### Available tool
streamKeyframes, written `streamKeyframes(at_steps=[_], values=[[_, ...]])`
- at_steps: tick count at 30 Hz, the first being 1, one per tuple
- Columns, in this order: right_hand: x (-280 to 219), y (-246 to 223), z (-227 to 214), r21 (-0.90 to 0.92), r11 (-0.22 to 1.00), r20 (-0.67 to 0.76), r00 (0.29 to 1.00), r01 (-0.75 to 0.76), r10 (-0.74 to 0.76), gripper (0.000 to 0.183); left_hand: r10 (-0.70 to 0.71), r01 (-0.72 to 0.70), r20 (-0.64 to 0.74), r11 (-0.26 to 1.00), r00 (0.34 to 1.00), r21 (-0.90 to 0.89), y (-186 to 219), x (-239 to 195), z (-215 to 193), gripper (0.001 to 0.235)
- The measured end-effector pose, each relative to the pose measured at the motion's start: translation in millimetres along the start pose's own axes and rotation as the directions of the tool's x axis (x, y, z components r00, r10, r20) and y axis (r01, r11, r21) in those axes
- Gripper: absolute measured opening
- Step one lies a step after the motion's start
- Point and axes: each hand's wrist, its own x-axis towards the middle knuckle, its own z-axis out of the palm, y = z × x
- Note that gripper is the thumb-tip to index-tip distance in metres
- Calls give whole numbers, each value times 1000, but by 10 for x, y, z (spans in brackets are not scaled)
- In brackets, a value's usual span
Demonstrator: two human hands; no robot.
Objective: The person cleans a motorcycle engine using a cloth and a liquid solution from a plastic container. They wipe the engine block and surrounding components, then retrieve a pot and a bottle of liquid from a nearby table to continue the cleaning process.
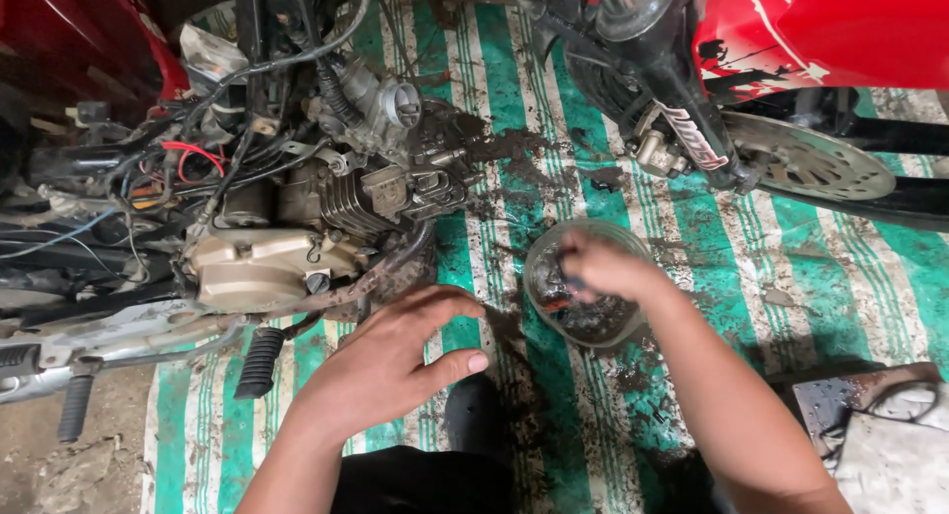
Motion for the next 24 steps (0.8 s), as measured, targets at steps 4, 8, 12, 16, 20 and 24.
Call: streamKeyframes(at_steps=[4,8,12,16,20,24], values=[[-157,-784,-115,298,890,-322,914,345,-246,49,39,-38,-32,999,999,17,10,0,-4,47],[606,-1124,-105,385,729,-636,735,566,-235,38,20,-21,-31,1000,999,-9,11,-2,-53,46],[338,-1731,-68,144,929,-565,799,341,-205,22,44,-45,-32,999,998,-19,-117,-64,-111,47],[668,-1733,-103,-148,952,-498,811,268,-306,40,-45,44,-33,998,998,-47,-257,-158,-188,47],[859,-1785,-36,-179,925,-608,701,337,-373,27,-98,93,-88,994,991,-65,-388,-155,-250,46],[1243,-1448,52,-487,731,-683,313,478,-660,14,-37,35,-97,999,995,-19,-460,-177,-223,49]])
